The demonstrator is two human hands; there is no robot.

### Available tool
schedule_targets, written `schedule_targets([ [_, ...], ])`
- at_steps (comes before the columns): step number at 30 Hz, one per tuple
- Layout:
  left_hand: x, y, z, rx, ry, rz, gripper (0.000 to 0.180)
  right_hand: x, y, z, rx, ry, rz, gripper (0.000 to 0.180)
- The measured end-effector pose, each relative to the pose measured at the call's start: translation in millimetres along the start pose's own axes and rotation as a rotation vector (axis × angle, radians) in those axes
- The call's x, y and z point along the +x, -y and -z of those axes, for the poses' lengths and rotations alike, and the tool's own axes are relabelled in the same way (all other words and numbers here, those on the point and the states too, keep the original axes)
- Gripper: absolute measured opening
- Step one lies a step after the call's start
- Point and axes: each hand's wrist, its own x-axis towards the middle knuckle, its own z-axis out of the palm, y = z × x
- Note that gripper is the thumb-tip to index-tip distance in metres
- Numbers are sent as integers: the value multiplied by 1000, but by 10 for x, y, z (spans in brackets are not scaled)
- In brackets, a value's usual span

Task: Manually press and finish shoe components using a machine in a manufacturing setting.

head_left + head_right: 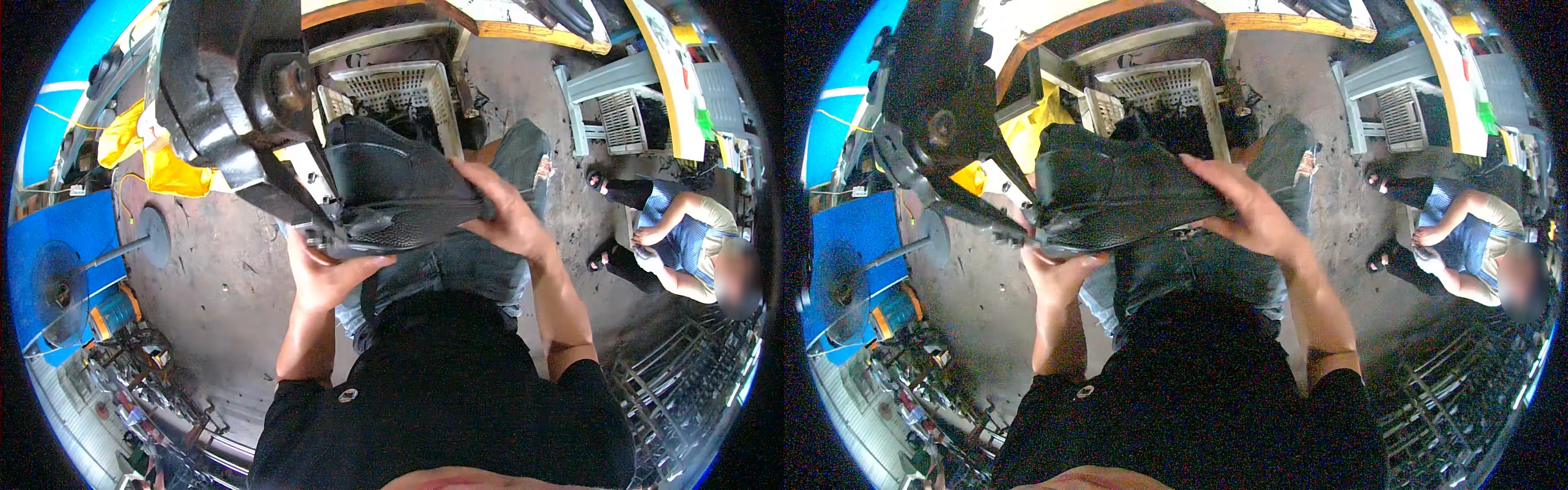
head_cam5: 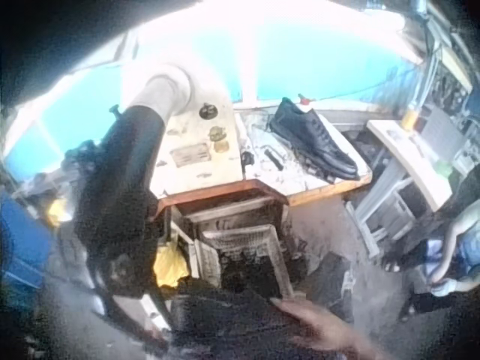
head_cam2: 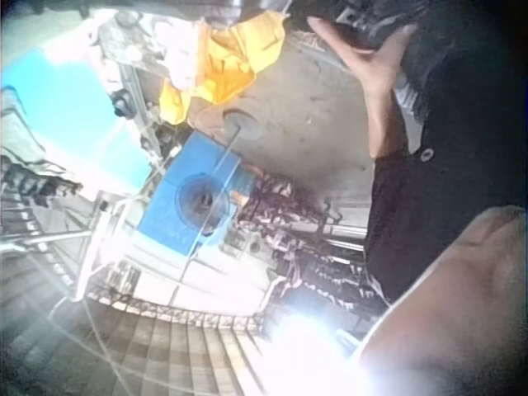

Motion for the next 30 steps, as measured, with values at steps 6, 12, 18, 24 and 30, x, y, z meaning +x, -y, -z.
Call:
schedule_targets([
  [6, 48, -27, 178, -191, -99, 48, 51, 22, -47, -397, 113, 33, -3, 95],
  [12, 156, -154, 71, 47, 84, -175, 49, -10, -39, -707, 134, -50, -13, 91],
  [18, -16, 40, 86, -381, -258, -96, 49, -11, 92, -612, 87, -27, 28, 88],
  [24, 48, -79, 265, -523, -471, 197, 58, 86, 302, -554, -128, 38, -7, 82],
  [30, -57, 144, 103, -410, -158, 50, 105, -70, -53, -657, 164, 18, -19, 83],
])
